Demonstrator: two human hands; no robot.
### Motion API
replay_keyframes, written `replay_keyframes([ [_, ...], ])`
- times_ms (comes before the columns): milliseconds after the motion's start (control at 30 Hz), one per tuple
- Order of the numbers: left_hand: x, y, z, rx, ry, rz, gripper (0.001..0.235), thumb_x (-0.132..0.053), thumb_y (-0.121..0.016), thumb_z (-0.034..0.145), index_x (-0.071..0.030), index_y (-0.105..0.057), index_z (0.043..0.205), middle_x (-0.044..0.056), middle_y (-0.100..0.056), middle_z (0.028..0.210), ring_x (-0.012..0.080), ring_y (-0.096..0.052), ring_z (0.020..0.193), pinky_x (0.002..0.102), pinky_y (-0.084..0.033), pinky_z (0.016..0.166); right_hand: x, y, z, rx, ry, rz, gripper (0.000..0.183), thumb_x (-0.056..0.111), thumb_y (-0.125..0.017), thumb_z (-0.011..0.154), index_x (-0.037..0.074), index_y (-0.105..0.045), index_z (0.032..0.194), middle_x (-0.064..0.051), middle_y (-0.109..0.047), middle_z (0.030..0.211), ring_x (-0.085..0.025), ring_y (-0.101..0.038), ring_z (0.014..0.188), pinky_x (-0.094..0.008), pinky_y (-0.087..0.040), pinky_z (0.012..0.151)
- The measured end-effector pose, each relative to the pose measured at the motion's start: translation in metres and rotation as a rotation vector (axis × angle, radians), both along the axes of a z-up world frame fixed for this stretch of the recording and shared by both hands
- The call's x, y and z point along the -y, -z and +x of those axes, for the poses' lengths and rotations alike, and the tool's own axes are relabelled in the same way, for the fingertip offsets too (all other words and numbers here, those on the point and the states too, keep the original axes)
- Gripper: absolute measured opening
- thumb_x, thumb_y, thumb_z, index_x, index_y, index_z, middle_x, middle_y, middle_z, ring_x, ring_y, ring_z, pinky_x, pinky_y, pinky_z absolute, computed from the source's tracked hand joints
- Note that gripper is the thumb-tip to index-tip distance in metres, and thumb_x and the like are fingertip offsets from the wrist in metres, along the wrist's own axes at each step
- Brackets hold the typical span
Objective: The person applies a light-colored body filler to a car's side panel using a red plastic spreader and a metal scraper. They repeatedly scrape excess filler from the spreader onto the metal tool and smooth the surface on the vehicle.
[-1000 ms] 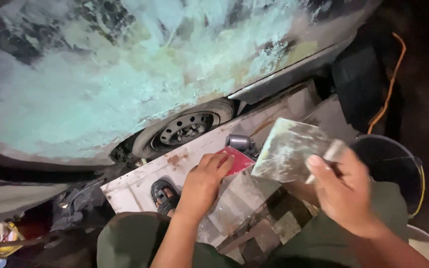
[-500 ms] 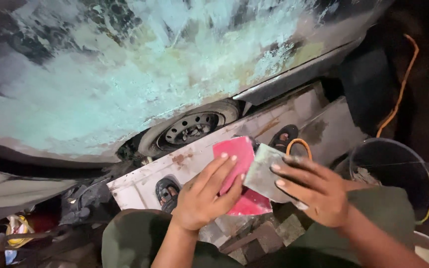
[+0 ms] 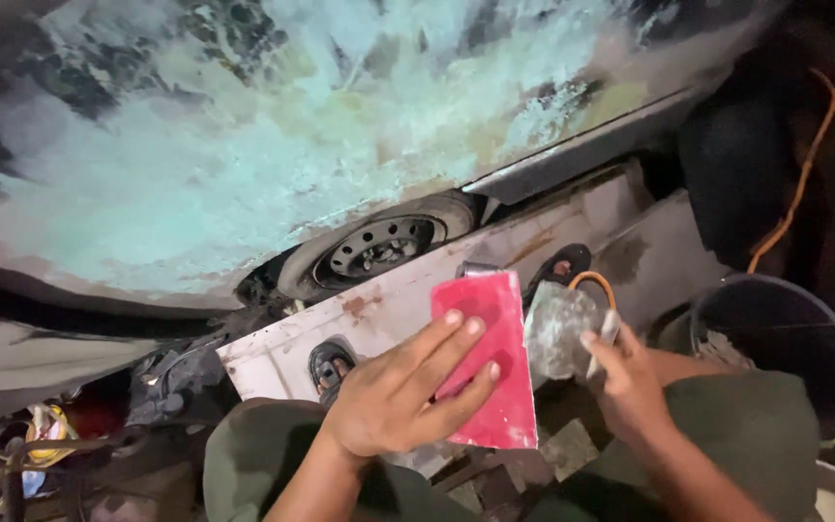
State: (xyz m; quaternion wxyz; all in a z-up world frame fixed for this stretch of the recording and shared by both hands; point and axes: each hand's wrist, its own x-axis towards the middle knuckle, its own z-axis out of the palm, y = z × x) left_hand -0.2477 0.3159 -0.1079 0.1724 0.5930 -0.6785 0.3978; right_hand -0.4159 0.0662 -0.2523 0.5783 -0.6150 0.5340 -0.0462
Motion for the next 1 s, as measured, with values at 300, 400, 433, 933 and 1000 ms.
replay_keyframes([
  [300,-0.011,0.078,0.001,-0.289,0.12,0.335,0.08,0.006,-0.078,0.096,-0.009,-0.032,0.16,0.023,-0.042,0.161,0.0382,-0.051,0.148,0.023,-0.07,0.079,-0.002,-0.038,-0.006,0.337,-0.197,0.164,0.033,0.022,-0.065,0.091,0.003,-0.072,0.117,-0.004,-0.058,0.076,-0.015,-0.051,0.062,-0.029,-0.036,0.052],
  [400,-0.015,0.069,0.003,-0.213,0.08,0.354,0.067,0.01,-0.073,0.098,-0.01,-0.041,0.154,0.019,-0.042,0.161,0.0336,-0.051,0.147,0.027,-0.069,0.08,-0.004,-0.033,-0.012,0.378,-0.215,0.143,0.024,0.018,-0.068,0.093,0.002,-0.074,0.11,-0.003,-0.061,0.084,-0.016,-0.052,0.077,-0.031,-0.033,0.077],
  [433,-0.016,0.068,0.004,-0.225,0.093,0.346,0.061,0.01,-0.068,0.101,-0.01,-0.043,0.153,0.019,-0.044,0.16,0.0337,-0.052,0.147,0.029,-0.068,0.081,-0.002,-0.033,-0.015,0.3,-0.229,0.079,0.028,0.021,-0.068,0.092,0.002,-0.075,0.112,-0.003,-0.06,0.081,-0.015,-0.049,0.073,-0.03,-0.033,0.074],
  [933,0.001,0.087,-0.027,-1.67,-0.443,0.199,0.048,-0.05,-0.051,0.096,-0.013,-0.068,0.121,0.003,-0.073,0.084,0.0178,-0.067,0.073,0.033,-0.048,0.064,0.004,-0.084,-0.02,0.621,-0.542,-0.927,0.018,0.008,-0.063,0.096,0.006,-0.068,0.113,-0.01,-0.072,0.108,-0.026,-0.07,0.102,-0.039,-0.055,0.093],
  [1000,0.007,0.078,-0.034,-1.875,-0.518,0.156,0.057,-0.057,-0.054,0.09,-0.012,-0.069,0.121,0.002,-0.075,0.09,0.0153,-0.069,0.084,0.031,-0.052,0.07,-0.012,-0.098,-0.003,0.928,-0.729,-0.956,0.017,0.0,-0.06,0.097,0.009,-0.065,0.111,-0.013,-0.073,0.117,-0.032,-0.076,0.114,-0.045,-0.062,0.1],
])
